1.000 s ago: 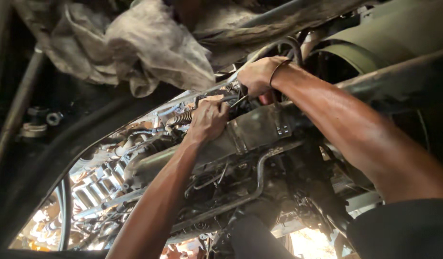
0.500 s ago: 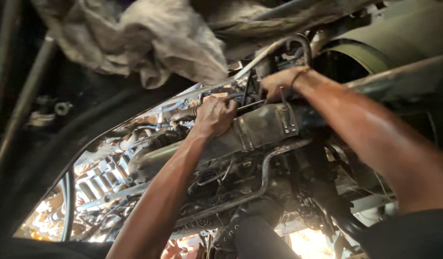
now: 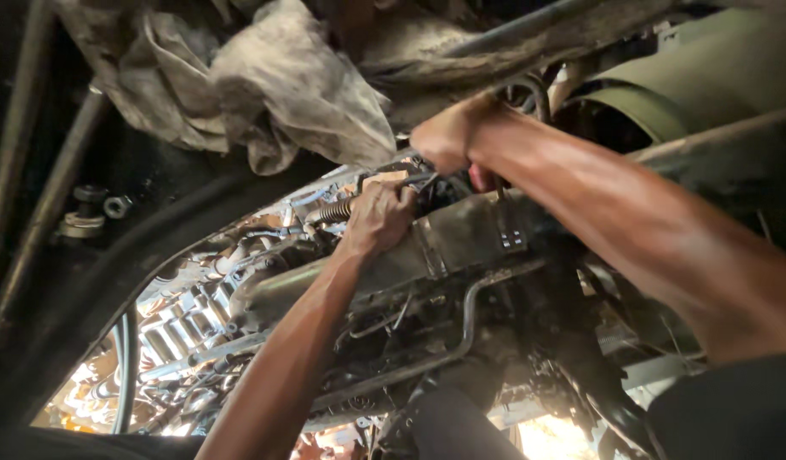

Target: The person works under a vehicle, using a wrench to tighten bolts on the engine block. They repeatedly adjust their grip and reposition the tool to access different fasteners in a confined space.

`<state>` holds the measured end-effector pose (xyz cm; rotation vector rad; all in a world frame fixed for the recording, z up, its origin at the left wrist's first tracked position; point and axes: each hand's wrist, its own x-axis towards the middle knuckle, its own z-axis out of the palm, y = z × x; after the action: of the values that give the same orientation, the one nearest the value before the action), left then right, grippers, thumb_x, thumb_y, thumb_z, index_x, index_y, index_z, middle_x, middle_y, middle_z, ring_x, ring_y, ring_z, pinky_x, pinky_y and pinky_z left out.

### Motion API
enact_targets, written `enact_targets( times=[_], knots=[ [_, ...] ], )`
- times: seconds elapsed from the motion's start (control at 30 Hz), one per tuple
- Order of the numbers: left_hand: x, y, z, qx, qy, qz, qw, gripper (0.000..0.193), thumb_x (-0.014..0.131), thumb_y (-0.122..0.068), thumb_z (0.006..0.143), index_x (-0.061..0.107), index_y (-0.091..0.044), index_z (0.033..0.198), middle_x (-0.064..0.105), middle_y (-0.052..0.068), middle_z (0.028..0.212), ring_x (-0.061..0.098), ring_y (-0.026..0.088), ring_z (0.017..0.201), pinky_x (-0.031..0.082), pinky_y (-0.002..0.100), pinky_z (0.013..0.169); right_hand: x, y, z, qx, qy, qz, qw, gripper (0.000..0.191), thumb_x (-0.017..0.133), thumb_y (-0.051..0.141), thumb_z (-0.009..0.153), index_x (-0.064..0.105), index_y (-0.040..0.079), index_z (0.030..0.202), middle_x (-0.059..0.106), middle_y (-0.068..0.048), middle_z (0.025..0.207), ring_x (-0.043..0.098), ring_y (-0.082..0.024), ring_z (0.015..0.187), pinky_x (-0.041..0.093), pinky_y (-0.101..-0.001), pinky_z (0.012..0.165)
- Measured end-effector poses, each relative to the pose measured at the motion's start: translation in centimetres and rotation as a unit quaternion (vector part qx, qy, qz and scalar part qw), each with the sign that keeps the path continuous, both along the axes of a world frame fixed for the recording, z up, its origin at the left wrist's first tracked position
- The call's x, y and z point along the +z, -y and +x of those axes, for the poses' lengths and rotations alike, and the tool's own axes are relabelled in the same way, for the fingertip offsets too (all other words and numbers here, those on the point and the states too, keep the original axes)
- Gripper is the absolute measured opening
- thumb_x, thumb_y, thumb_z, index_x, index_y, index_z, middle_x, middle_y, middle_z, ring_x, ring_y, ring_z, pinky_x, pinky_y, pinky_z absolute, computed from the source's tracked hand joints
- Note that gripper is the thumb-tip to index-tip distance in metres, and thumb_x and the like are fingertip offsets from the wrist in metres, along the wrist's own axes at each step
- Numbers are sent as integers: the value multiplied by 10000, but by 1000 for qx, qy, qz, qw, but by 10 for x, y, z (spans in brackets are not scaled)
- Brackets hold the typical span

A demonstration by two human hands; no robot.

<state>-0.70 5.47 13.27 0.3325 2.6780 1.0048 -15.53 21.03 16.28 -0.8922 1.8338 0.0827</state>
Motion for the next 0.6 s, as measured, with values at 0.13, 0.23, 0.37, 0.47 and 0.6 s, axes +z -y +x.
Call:
enact_targets(
  times=[0.13, 0.23, 0.37, 0.47, 0.6],
  knots=[
    [-2, 3, 0, -76, -108, -68, 989, 206, 530, -166, 917, 651, -8, 864, 715, 208, 980, 686, 420, 925, 547, 528, 804, -14, -29, 2, 3, -83, -19, 996, 240, 700, 224, 815, 802, 48, 942, 773, -172, 920, 730, -320, 821, 568, -440, 717],
    [-2, 3, -1, -37, 12, -24, 999, 236, 537, -207, 964, 663, -52, 838, 717, 186, 912, 693, 410, 881, 558, 524, 795, -29, -58, 6, -24, -17, -40, 999, 249, 704, 251, 820, 800, 64, 953, 775, -161, 878, 715, -299, 782, 555, -429, 703],
    [-3, 3, -3, -108, 7, -85, 990, 173, 568, -194, 890, 689, -79, 848, 725, 180, 902, 689, 424, 825, 549, 540, 681, -49, -76, 16, -54, 148, -102, 982, 253, 693, 231, 806, 774, 72, 985, 778, -143, 797, 692, -265, 707, 542, -420, 662],
    [-5, 3, -1, -131, -16, -100, 986, 162, 584, -199, 886, 682, -72, 869, 727, 182, 884, 698, 413, 789, 562, 532, 673, -55, -77, 17, -155, 182, -20, 971, 266, 725, 257, 808, 775, 130, 1036, 806, -54, 844, 731, -184, 743, 570, -385, 665],
    [-13, 4, -1, -151, -58, -97, 982, 162, 599, -191, 844, 669, -46, 858, 729, 181, 857, 697, 409, 738, 559, 537, 650, -38, -72, 12, -74, 134, 10, 988, 296, 702, 325, 883, 804, 55, 952, 795, -108, 791, 722, -224, 711, 536, -405, 663]
  ],
)
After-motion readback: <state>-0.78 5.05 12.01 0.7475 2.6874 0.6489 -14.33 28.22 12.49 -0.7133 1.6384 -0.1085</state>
